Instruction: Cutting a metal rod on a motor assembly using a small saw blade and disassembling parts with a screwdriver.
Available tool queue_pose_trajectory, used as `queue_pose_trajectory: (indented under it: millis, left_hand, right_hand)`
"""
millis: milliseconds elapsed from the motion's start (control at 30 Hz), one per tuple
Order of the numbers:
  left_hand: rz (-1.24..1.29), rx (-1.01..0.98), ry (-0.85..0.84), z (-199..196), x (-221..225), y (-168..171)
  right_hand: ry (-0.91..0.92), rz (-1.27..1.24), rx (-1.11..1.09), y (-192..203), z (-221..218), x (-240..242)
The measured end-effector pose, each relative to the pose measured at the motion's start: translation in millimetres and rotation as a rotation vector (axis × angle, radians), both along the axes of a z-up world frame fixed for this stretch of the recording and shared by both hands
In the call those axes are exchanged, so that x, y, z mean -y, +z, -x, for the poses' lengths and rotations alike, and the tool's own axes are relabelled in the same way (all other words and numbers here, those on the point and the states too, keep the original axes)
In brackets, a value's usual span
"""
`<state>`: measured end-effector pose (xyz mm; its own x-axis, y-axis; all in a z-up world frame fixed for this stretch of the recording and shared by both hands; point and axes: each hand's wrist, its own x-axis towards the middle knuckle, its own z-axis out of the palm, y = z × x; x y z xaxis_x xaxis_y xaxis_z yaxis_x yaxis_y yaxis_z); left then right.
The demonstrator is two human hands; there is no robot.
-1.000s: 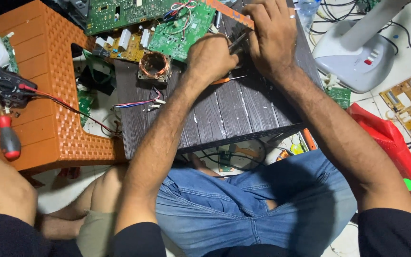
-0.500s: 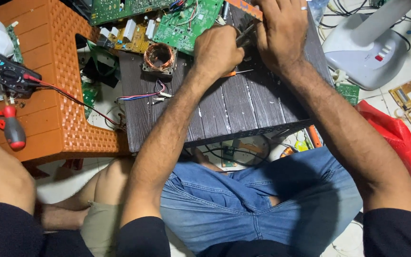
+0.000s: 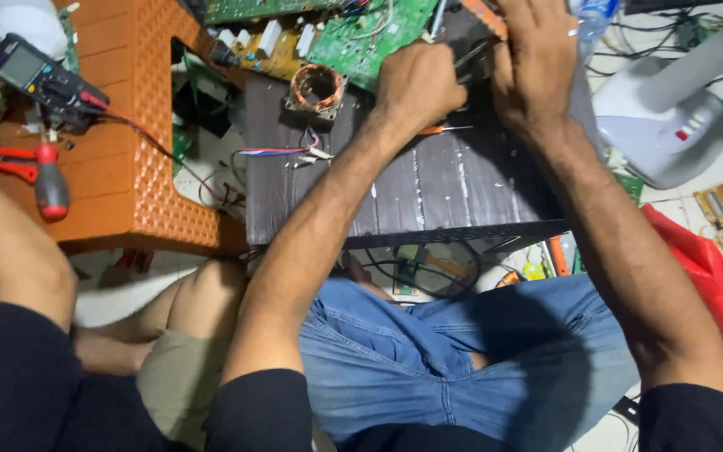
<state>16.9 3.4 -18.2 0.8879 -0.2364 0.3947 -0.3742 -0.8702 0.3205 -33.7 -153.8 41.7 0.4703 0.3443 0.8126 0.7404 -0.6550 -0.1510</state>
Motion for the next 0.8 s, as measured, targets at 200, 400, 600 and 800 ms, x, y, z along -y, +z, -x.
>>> queue_pose_trajectory:
  millis: [200,400,600,800]
  left_hand:
    - [-0.080,-0.028,-0.086,-12,-1,-14]
    - [0.042,0.236,-0.137,-7,-4,-10]
    - [-0.090,0.159,-0.154,-20,-6,-33]
    - [-0.089,-0.017,-0.075,-18,0,-22]
  right_hand:
    - [-0.150,-0.098,-0.312,21,67,13]
    - [0.130,-0.644,-1.066,-6,138,18]
    - [-0.127,-0.613,-0.828,1,165,2]
    - [-0.445,0.010,-0.408,-10,158,2]
